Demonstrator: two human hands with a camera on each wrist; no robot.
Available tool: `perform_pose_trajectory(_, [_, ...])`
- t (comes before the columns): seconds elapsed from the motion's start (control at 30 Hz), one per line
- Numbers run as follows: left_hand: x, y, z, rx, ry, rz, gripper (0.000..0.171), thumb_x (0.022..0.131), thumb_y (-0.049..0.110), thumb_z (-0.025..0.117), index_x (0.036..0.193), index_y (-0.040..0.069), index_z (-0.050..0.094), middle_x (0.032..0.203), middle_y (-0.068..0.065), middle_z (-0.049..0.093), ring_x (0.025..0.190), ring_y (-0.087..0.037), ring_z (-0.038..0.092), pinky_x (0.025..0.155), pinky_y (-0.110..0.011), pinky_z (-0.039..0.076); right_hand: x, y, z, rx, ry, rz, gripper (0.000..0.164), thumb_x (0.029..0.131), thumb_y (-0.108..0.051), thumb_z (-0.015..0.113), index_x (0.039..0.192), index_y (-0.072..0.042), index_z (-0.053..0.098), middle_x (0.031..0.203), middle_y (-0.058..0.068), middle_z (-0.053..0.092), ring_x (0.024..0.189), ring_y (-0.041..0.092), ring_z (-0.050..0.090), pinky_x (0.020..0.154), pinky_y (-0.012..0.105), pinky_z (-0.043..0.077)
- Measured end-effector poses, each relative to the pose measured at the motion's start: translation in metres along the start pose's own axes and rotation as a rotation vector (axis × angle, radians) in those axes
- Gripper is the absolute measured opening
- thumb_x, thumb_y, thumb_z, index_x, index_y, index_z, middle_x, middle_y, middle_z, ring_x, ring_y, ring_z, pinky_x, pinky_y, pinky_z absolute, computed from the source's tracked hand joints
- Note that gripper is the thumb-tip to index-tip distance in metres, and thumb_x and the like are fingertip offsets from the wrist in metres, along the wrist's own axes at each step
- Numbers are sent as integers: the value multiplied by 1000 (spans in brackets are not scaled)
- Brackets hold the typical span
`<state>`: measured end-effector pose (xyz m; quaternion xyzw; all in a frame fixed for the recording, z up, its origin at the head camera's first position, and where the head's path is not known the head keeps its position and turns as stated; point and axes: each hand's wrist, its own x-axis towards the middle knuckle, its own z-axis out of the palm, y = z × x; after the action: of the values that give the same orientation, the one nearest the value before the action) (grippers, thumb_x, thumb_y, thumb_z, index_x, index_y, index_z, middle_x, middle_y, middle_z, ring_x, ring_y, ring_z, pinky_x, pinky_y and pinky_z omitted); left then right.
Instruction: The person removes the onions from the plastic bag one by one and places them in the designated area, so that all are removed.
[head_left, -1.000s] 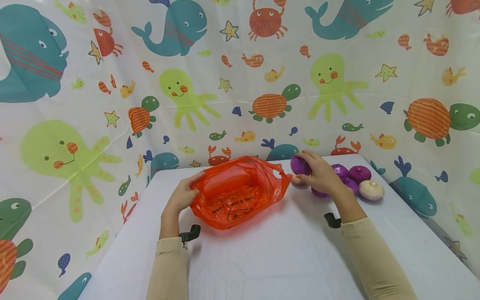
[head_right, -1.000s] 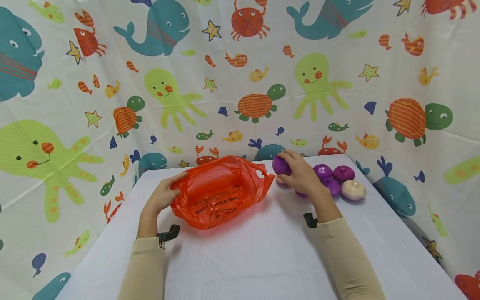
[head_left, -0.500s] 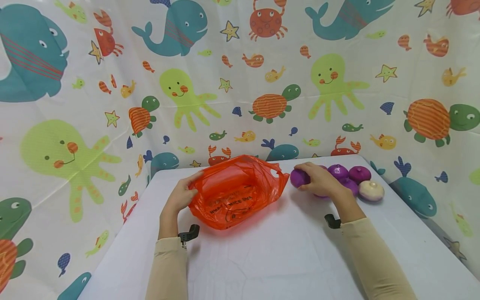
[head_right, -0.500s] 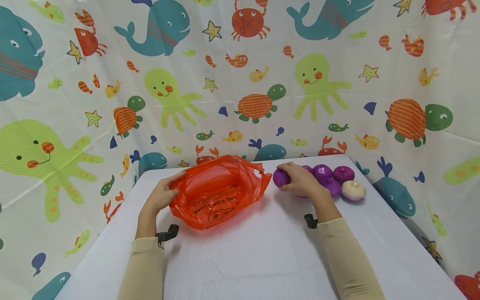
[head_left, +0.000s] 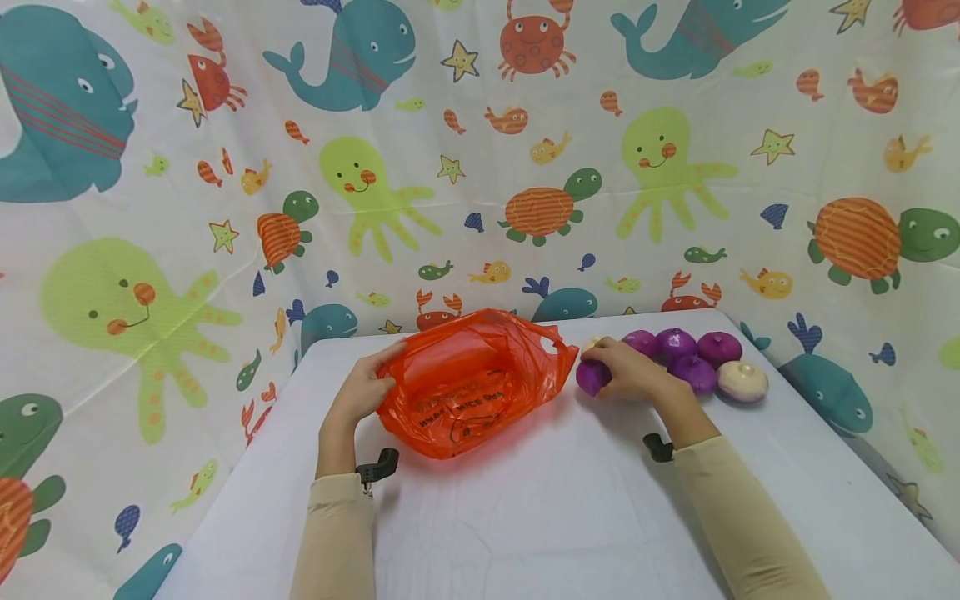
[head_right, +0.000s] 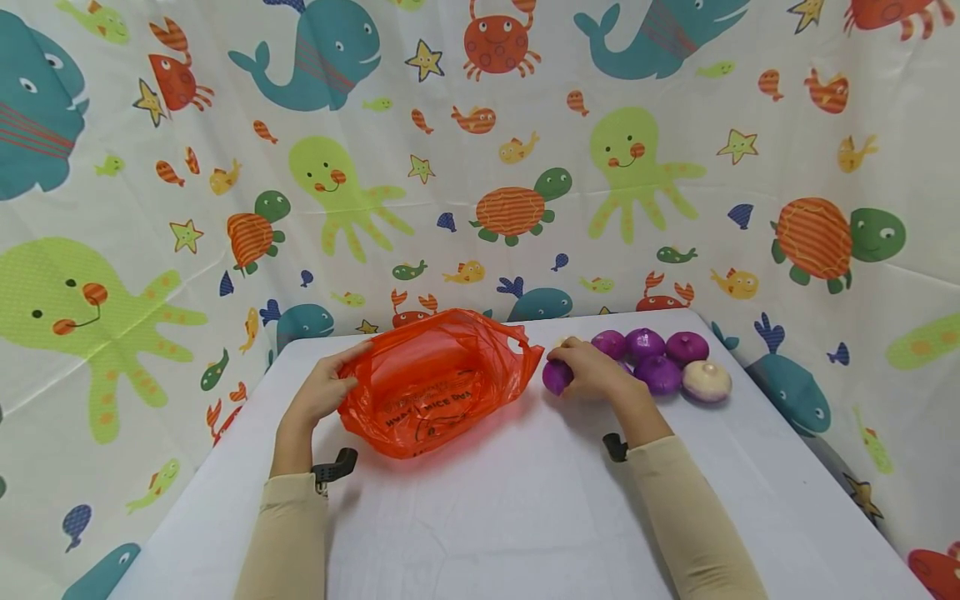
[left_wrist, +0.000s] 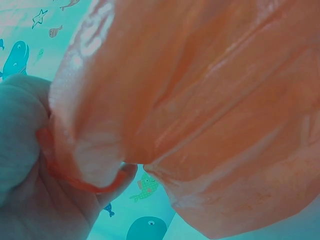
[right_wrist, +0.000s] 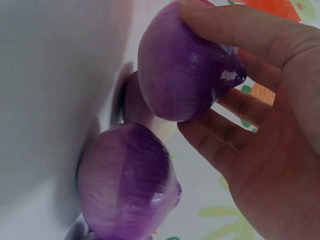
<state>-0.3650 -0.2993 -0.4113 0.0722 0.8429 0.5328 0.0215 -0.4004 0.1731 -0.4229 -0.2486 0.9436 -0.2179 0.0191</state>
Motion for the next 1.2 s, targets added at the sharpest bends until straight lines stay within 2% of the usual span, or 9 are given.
perform_pose_trajectory(0.17, [1,-2,0,0,3,2,75,96,-7,51,160,30,43,162,-13,46,129,-47,57,92,-42,62,0,1,2,-26,-7,2,68,80,-14,88,142,-7,62,143,19,54,129,41,55,106,63,51])
perform_pose_trajectory(0.47, [3,-3,0,-5,1,5,75,94,-7,52,159,30,44,159,-14,48,129,-48,57,90,-39,63,0,0,4,-65,-38,57,71,79,-14,88,144,-9,61,145,21,54,133,44,52,104,65,51])
perform_pose_trajectory(0.8, [6,-3,1,9,-16,15,73,92,-9,49,154,30,53,166,-6,41,128,-49,56,90,-41,63,1,2,9,-66,-46,89,72,81,-15,88,146,-9,58,141,20,55,131,41,52,103,63,53])
perform_pose_trajectory(0.93, [7,-3,3,18,-17,22,66,96,-5,54,152,29,55,169,-3,35,133,-48,56,92,-44,62,-1,4,10,-82,-32,90,72,81,-16,88,146,-10,59,141,20,55,131,41,50,102,63,54])
perform_pose_trajectory(1.07, [5,2,2,109,16,70,57,99,16,67,154,26,54,172,-3,28,152,-44,35,106,-59,51,-2,3,12,-89,-27,84,73,80,-18,89,146,-12,59,145,19,53,135,42,45,104,64,52])
perform_pose_trajectory(1.13, [3,9,1,173,55,104,61,98,31,70,156,27,50,174,-2,22,159,-42,22,113,-68,40,-2,2,12,-91,-24,78,74,79,-20,90,146,-13,59,149,19,51,138,42,42,105,66,50])
perform_pose_trajectory(1.2, [2,18,1,227,107,142,69,97,43,70,159,28,44,176,0,17,161,-41,16,115,-74,32,-3,2,10,-91,-15,69,74,79,-23,90,146,-14,59,153,20,49,141,44,39,107,69,47])
